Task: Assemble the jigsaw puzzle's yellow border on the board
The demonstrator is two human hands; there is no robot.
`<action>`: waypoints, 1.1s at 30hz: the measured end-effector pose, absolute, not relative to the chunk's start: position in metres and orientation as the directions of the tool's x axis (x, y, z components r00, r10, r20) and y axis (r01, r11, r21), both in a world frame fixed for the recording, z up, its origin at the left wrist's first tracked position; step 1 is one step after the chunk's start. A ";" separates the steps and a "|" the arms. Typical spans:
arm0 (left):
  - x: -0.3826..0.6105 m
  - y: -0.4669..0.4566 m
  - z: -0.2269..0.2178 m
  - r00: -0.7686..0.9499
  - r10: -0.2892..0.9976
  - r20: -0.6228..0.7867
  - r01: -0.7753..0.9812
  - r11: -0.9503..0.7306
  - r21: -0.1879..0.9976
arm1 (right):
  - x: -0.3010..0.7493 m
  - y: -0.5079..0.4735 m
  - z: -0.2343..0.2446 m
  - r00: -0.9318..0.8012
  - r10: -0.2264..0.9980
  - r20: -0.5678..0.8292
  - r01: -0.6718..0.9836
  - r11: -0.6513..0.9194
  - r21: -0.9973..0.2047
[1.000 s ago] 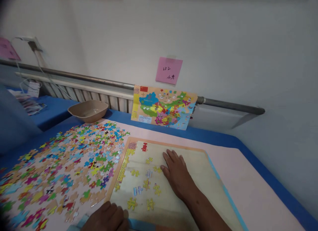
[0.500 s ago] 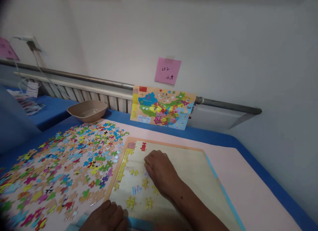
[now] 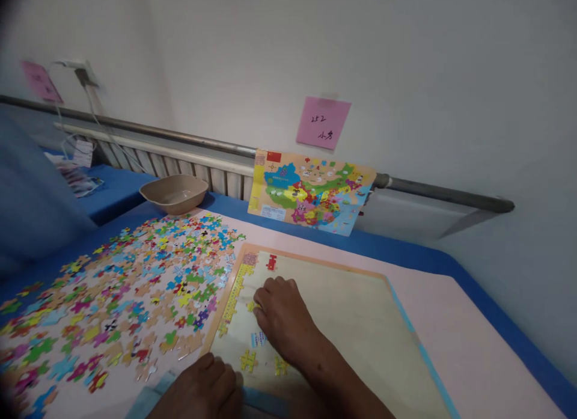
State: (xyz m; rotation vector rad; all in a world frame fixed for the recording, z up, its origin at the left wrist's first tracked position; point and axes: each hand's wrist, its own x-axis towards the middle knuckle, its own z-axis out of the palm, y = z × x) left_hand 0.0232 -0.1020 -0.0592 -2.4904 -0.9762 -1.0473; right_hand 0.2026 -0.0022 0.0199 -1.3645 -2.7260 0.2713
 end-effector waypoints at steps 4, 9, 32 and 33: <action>0.022 -0.102 -0.064 0.522 0.491 0.697 0.680 -0.733 0.007 | 0.210 -0.003 0.022 -0.620 0.784 -0.002 0.771 0.609 -0.188; 0.022 -0.102 -0.064 0.509 0.472 0.720 0.679 -0.734 0.001 | 0.221 -0.002 0.029 -0.593 0.804 0.041 0.792 0.592 -0.150; 0.021 -0.105 -0.057 0.556 0.425 0.714 0.628 -0.778 -0.026 | 0.240 0.010 0.037 -0.455 0.883 0.114 0.854 0.469 -0.227; 0.021 -0.104 -0.055 0.558 0.422 0.715 0.627 -0.778 -0.030 | 0.238 0.009 0.036 -0.461 0.880 0.110 0.851 0.474 -0.228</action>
